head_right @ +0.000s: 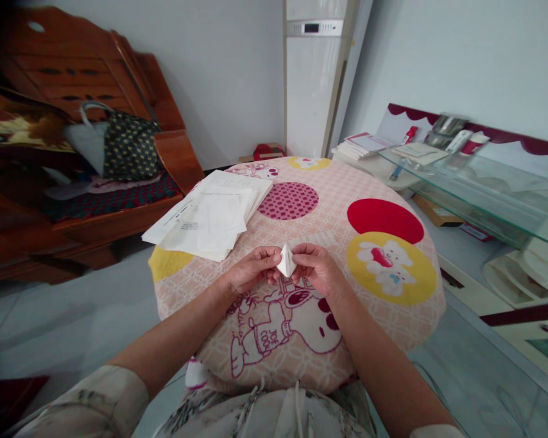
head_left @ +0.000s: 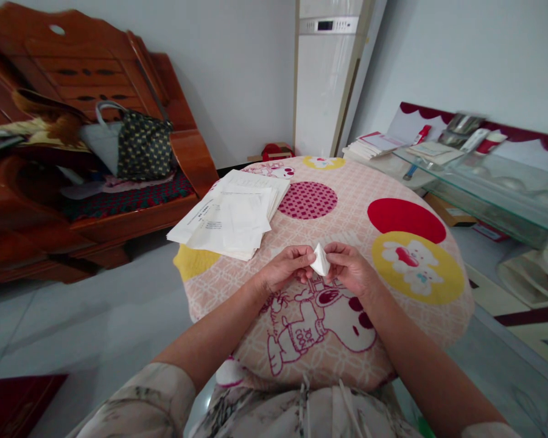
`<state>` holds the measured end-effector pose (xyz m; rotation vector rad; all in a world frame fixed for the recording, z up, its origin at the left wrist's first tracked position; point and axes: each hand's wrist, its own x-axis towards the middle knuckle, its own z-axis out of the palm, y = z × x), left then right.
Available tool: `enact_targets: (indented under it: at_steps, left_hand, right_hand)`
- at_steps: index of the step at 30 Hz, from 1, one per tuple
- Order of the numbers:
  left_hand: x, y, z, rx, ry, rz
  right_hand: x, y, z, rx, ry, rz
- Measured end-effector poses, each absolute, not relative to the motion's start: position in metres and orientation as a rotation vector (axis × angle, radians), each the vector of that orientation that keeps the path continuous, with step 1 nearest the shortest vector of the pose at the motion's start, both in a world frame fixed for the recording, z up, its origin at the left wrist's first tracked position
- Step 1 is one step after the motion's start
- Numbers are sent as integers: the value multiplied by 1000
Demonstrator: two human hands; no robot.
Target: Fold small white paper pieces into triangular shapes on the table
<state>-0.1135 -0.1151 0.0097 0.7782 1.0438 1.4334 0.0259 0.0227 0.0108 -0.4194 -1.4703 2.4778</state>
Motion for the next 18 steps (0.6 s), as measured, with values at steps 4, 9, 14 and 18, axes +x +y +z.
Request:
enact_targets:
  at_steps: [4,9,14,18]
  left_hand:
    - [-114,-113,8,727,1083,1434]
    - [-113,-110,7,648,1108,1534]
    - [-111,-111,8,661,1116,1552]
    - [-111,-110,8,667,1125,1604]
  right_hand:
    - [25,23,10,-481,-1500,2380]
    - [25,23,11,-517,-1546,2197]
    - [26,21,12,-506,-1627,2027]
    - [26,21,14,-454,-1752,1915]
